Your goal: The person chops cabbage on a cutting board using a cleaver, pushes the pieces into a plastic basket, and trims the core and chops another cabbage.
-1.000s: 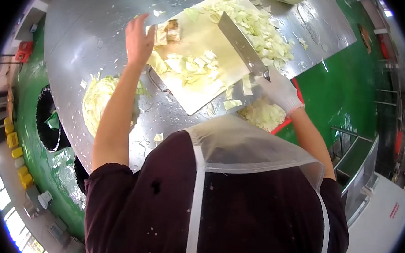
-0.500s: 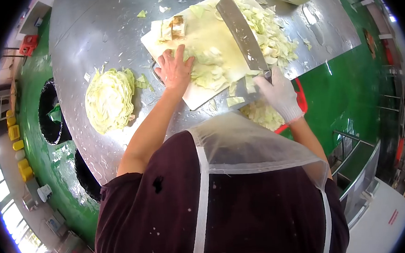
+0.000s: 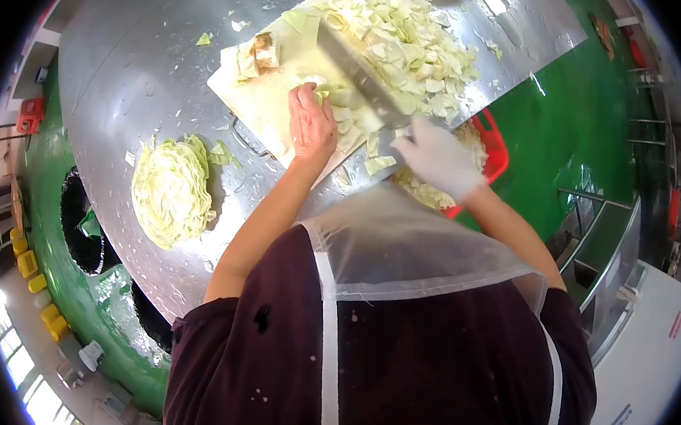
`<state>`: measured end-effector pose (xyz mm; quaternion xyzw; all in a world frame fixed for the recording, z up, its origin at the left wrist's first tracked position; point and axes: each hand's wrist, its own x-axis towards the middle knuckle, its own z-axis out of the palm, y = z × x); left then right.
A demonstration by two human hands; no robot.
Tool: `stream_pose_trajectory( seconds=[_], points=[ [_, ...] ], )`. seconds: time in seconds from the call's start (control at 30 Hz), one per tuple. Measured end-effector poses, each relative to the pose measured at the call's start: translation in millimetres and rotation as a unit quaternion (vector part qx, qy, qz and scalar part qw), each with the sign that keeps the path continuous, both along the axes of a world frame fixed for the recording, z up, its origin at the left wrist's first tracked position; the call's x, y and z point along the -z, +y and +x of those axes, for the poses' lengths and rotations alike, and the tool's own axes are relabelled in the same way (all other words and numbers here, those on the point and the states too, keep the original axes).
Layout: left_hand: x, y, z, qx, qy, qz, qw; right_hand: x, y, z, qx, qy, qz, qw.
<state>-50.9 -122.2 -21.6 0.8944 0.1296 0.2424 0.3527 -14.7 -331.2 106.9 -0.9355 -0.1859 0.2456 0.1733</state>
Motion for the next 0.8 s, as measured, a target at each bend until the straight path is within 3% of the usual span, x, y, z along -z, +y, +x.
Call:
stream_pose_trajectory(
  seconds=[0.13,0.23,0.33,0.43,0.6,0.8],
  points=[
    [-1.0,-2.4,0.3,0.004,-0.011,0.037,0.999,7.3,25.6,22.4,-0.011,0.002,0.002,1.000],
    [-9.3,7.5,-10.4,-0.033,-0.085,0.040,0.995,-11.4,28.8,22.4,0.019,0.031,0.016,0.999],
    [-2.4,14.2,-20.7,-0.012,-0.093,-0.038,0.995,-40.7,30.0,5.5,-0.006,0.020,0.030,0.999],
    [7.1,11.4,-25.3,-0.027,-0.080,-0.074,0.994,2.7,44.6,1.4,-0.025,0.015,-0.038,0.999],
    [-5.9,19.9,-29.6,-0.047,-0.121,-0.067,0.989,9.2,49.0,24.7,-0.029,-0.009,0.021,0.999],
    [-8.4,28.6,-56.6,-0.081,-0.150,-0.035,0.985,-22.2,17.6,26.8,-0.179,-0.080,-0.009,0.981]
  ],
)
